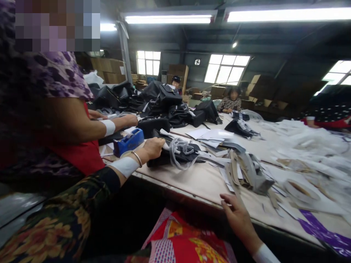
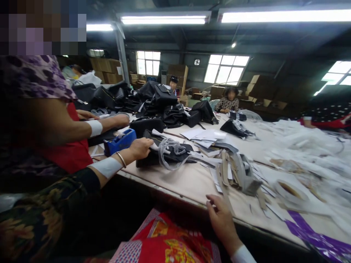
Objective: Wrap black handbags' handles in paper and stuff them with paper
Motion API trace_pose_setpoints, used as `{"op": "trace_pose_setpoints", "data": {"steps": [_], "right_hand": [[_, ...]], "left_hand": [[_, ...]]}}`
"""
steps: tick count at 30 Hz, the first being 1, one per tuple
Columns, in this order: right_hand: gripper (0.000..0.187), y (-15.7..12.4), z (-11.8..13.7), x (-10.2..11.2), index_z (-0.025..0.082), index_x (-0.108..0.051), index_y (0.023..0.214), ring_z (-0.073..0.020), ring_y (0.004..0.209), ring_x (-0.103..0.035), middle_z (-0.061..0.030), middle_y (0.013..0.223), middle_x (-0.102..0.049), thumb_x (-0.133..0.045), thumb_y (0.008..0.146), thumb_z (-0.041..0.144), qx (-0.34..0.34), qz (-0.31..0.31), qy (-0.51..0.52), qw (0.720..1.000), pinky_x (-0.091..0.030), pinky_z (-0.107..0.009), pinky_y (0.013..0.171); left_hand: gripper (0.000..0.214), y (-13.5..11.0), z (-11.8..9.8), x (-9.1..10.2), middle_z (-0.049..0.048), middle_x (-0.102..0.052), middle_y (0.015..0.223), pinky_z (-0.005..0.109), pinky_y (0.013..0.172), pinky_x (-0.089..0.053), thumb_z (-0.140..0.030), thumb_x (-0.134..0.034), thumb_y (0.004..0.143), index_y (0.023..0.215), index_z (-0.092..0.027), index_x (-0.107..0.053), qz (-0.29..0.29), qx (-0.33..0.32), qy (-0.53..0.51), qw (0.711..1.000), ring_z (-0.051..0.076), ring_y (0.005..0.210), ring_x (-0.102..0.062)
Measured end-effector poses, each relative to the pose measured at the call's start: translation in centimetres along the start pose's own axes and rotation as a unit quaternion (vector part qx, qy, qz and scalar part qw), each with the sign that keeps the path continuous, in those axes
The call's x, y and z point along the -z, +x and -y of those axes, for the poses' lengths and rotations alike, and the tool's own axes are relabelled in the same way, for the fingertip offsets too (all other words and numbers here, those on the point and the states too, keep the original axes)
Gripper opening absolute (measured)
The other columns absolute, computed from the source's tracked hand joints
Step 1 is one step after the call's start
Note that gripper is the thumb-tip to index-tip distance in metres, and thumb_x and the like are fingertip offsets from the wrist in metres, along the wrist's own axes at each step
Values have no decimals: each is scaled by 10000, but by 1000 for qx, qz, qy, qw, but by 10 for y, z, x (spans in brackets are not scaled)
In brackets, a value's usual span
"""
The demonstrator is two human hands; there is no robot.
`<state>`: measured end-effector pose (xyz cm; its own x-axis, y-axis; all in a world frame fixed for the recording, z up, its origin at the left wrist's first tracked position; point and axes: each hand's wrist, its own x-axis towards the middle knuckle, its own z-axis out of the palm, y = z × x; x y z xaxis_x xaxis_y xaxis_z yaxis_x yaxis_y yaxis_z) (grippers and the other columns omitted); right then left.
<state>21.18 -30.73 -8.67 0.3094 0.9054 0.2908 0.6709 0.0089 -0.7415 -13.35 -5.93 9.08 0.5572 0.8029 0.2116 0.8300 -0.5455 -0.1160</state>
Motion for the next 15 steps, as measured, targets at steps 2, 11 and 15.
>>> {"op": "trace_pose_setpoints", "data": {"steps": [2,11,15], "right_hand": [[348,4,19,-10,195,-690,1076,-254,976,-664,-112,1101,-699,-612,828,427,-54,34,66,996,-553,-387,838],[474,25,72,-46,211,-569,1067,-208,785,-720,-72,968,-729,-787,712,438,-300,122,561,762,-562,-312,661],[433,20,67,-38,244,-545,1071,-205,816,-719,-64,1030,-720,-750,757,460,-288,112,583,751,-546,-279,607]], "left_hand": [[218,-2,-22,20,116,-702,1008,353,818,-516,-225,-611,795,1005,-172,-634,3,5,-4,1000,283,989,-665],[285,-66,-156,58,118,-732,870,318,663,-526,-382,-574,853,995,-151,-660,105,-131,-183,969,265,794,-705],[279,-65,-136,45,64,-750,925,266,726,-523,-414,-595,876,1029,-203,-696,65,-192,-368,908,200,823,-697]]}}
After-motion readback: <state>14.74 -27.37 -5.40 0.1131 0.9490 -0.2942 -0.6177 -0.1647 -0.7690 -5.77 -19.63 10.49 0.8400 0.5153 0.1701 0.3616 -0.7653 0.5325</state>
